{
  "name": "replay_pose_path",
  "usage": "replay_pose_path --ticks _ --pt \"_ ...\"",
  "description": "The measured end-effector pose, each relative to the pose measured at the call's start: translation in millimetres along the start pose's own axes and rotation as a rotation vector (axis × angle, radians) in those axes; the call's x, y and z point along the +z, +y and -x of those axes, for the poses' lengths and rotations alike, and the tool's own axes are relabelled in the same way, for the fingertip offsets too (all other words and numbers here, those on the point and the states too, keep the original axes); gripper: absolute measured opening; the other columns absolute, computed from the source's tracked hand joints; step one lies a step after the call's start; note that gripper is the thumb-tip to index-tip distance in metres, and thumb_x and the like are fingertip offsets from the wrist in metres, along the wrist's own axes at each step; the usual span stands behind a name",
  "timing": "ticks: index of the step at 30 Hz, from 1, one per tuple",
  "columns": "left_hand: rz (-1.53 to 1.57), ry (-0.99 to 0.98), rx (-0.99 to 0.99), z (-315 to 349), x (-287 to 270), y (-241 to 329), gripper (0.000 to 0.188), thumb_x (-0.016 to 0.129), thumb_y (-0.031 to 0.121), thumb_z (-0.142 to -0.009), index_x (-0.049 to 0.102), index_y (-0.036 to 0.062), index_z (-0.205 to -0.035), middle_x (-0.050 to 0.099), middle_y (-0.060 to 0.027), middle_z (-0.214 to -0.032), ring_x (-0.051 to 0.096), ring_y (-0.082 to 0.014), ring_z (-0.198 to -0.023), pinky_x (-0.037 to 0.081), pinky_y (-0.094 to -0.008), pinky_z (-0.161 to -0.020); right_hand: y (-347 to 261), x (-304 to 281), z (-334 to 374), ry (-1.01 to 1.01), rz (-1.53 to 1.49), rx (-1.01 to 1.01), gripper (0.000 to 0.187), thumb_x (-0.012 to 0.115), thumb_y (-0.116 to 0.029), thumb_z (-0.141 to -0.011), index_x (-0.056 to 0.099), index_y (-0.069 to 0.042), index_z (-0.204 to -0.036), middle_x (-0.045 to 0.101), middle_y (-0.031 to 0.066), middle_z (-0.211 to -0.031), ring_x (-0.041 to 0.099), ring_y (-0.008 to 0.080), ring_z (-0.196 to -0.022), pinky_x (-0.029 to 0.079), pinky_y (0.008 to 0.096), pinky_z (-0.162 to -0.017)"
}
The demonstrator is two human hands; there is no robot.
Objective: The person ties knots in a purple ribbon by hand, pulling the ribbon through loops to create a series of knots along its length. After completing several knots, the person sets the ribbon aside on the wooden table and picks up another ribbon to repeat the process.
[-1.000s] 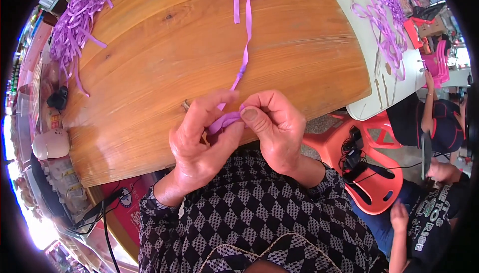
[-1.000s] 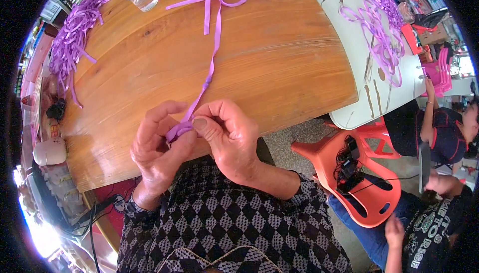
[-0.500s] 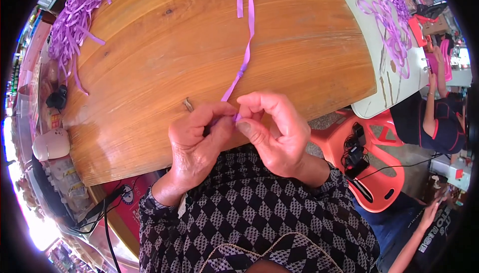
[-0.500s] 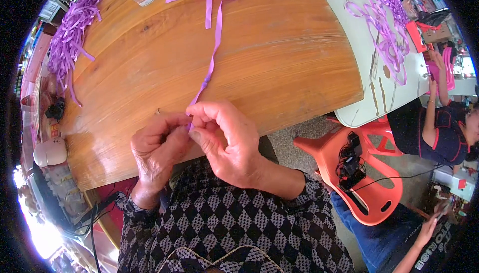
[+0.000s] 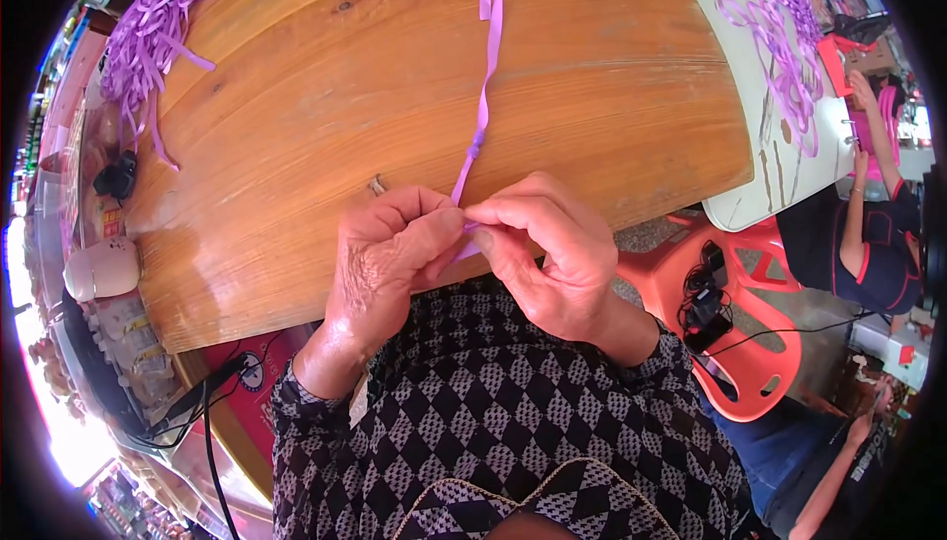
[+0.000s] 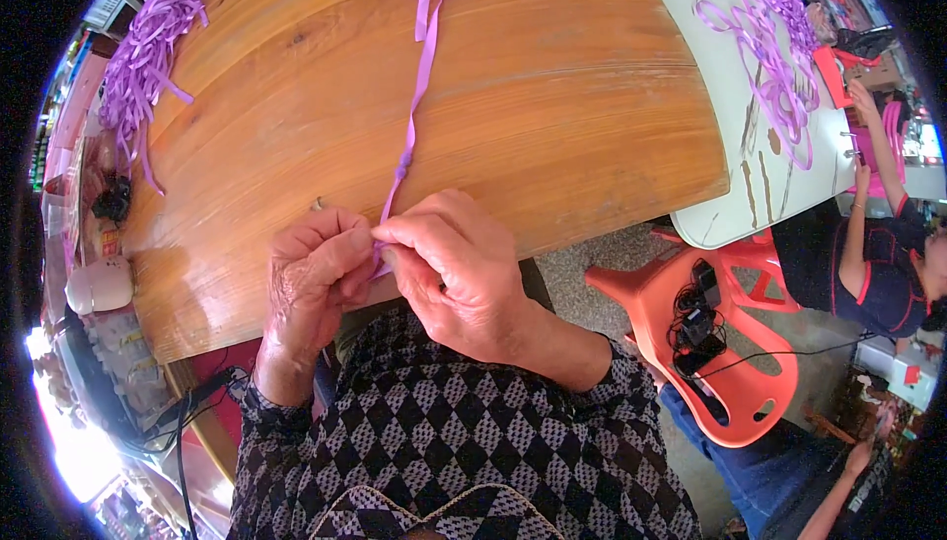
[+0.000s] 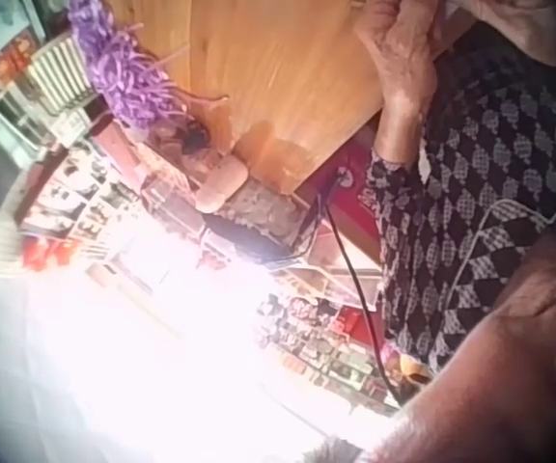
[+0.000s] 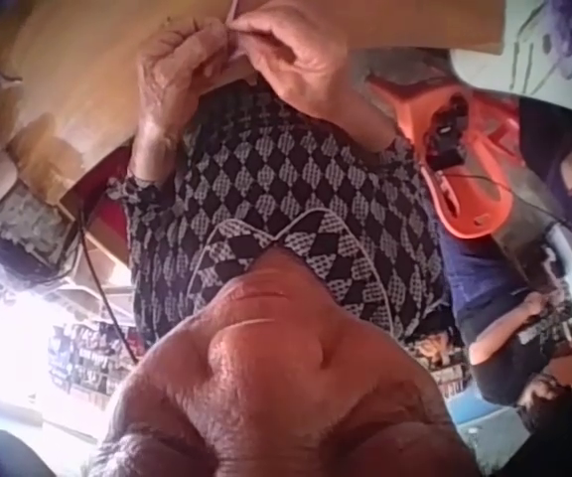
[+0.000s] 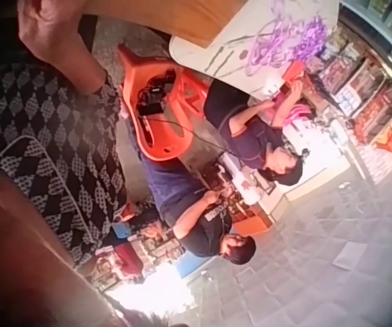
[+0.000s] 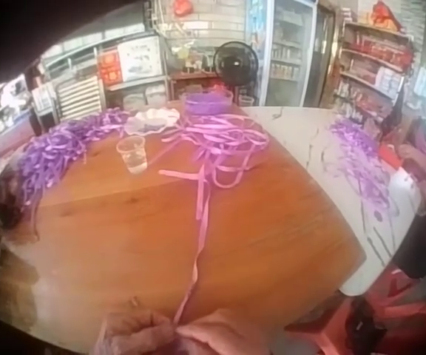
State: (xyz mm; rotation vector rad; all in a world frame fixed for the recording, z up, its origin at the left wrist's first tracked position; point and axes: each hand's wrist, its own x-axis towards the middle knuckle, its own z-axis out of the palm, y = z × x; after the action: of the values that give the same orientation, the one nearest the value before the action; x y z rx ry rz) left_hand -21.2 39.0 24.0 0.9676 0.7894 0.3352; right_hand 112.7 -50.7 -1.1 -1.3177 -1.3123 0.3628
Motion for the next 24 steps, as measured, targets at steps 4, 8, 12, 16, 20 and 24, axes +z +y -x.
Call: replay_pose_path --ticks 4,8,12,16,20,24 --pt "-0.083 0.096 0.014 1.7 7.3 1.4 0.012 0.059 0.01 -0.084 0.058 -0.0016 -0.08 0.05 0.0006 -0.06 0.042 -0.0048 -0.049 0.03 -0.0182 -0.043 3.1 0.0 3.0 -0.016 0.16 -0.053 0.015 0.058 0.013 -0.073 0.058 0.003 -0.084 0.057 0.0077 -0.074 0.053 0.0114 -0.061 0.041 0.023 -0.05" --pt "-0.269 0.297 0.339 7.2 19.4 -7.7 0.007 0.061 0.005 -0.083 0.06 -0.0014 -0.086 0.056 0.0008 -0.065 0.049 -0.0039 -0.056 0.036 -0.0179 -0.048 -2.1 2.8 6.2 -0.088 -0.016 0.189 0.012 0.056 0.012 -0.075 0.056 0.002 -0.083 0.057 0.0046 -0.074 0.053 0.0076 -0.061 0.043 0.0211 -0.052" --pt "-0.635 0.137 0.455 11.7 0.0 -9.1 0.008 0.061 0.002 -0.082 0.061 -0.0007 -0.089 0.058 0.0013 -0.068 0.051 -0.0033 -0.061 0.039 -0.0183 -0.052 -6.0 1.3 4.0 -0.093 -0.302 0.537 0.006 0.055 0.007 -0.081 0.056 0.003 -0.085 0.058 0.0003 -0.077 0.055 0.0039 -0.067 0.046 0.0183 -0.058" --pt "-0.792 0.044 0.575 8.6 -7.3 -6.5 0.007 0.063 0.001 -0.08 0.061 -0.0014 -0.086 0.058 -0.0018 -0.067 0.051 -0.0035 -0.059 0.042 -0.021 -0.051 -6.7 1.3 3.3 -0.117 -0.366 0.566 0.006 0.056 0.005 -0.084 0.058 0.003 -0.089 0.059 0.0012 -0.08 0.056 0.0044 -0.072 0.047 0.018 -0.061" --pt "-0.607 0.011 0.336 8.0 -3.4 3.5 0.005 0.061 0.003 -0.08 0.061 -0.0013 -0.081 0.056 0.0002 -0.064 0.05 -0.0046 -0.059 0.042 -0.022 -0.054 -4.9 -1.9 4.3 -0.132 -0.433 0.61 0.01 0.057 0.004 -0.084 0.058 0.004 -0.095 0.059 0.0022 -0.083 0.056 0.0049 -0.074 0.047 0.0182 -0.063" --pt "-0.204 -0.05 -0.085 -2.8 -18.1 6.7 0.005 0.061 0.003 -0.08 0.061 -0.002 -0.08 0.057 0.0008 -0.068 0.051 -0.0048 -0.062 0.043 -0.0215 -0.055 -9.6 -3.0 2.3 -0.098 -0.471 0.509 0.018 0.059 0.003 -0.084 0.057 0.003 -0.102 0.059 0.004 -0.086 0.055 0.0062 -0.075 0.045 0.0189 -0.066"
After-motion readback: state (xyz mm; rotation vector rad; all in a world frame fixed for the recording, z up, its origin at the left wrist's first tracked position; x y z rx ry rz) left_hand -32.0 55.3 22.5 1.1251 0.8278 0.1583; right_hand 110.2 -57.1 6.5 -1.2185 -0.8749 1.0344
